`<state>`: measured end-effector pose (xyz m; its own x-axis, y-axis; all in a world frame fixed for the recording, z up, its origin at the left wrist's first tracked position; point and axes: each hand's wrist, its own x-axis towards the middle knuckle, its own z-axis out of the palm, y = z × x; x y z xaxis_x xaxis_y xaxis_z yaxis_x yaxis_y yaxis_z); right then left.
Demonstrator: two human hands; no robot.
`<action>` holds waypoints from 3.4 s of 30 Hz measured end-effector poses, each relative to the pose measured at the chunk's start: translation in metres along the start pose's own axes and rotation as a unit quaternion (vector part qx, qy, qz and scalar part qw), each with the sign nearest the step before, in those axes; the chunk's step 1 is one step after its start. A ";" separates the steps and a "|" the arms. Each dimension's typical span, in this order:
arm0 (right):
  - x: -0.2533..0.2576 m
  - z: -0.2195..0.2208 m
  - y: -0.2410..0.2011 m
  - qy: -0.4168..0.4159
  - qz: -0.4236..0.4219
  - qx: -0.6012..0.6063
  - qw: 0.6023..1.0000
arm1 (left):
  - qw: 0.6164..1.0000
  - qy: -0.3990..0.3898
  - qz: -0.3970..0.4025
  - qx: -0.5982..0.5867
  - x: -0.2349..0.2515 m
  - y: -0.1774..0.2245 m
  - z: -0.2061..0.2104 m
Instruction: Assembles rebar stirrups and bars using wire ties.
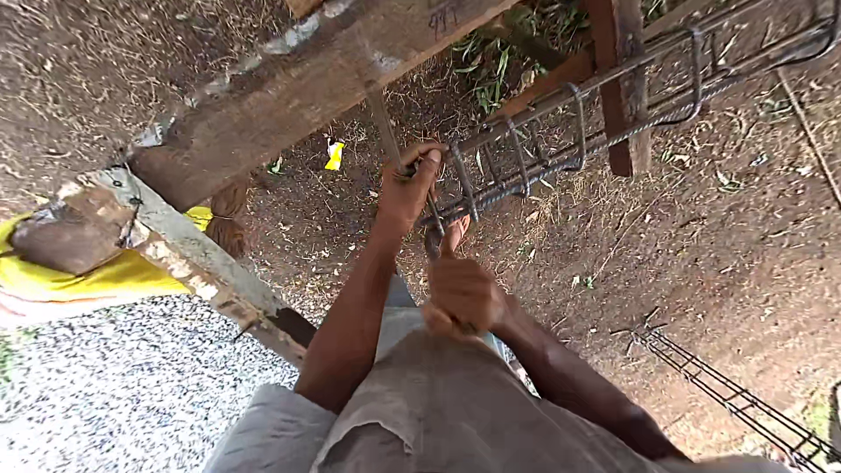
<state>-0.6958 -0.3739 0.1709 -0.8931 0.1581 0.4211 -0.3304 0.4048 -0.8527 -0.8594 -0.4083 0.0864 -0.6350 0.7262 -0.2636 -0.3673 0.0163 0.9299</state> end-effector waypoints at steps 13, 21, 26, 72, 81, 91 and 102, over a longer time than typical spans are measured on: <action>0.001 -0.008 -0.005 -0.003 0.051 0.036 0.998 | 1.000 -0.016 0.009 -0.023 0.000 0.001 0.000; 0.010 -0.023 -0.023 -0.028 0.171 0.046 0.984 | 0.999 -0.045 -0.003 -0.022 -0.001 0.009 -0.003; 0.039 -0.042 -0.025 -0.113 0.205 -0.003 0.972 | 0.994 -0.029 -0.107 -0.010 -0.021 0.039 -0.011; -0.070 -0.125 0.005 -0.255 0.340 0.021 0.905 | 0.912 0.016 -0.033 0.408 -0.147 0.014 0.042; -0.057 -0.079 0.005 -0.131 0.352 -0.130 0.918 | 0.985 -0.031 -0.124 0.116 -0.125 0.020 0.010; 0.042 -0.034 0.024 -0.083 0.278 -0.418 0.861 | 0.987 -0.038 -0.115 0.109 -0.110 0.005 0.006; 0.040 -0.016 0.037 -0.117 0.288 -0.403 0.861 | 0.977 -0.078 -0.184 0.075 -0.110 0.020 -0.003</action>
<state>-0.7386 -0.3382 0.1607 -0.9059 0.3946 -0.1536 0.4231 0.8279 -0.3682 -0.7985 -0.4896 0.1332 -0.3631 0.7483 -0.5551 -0.4391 0.3881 0.8103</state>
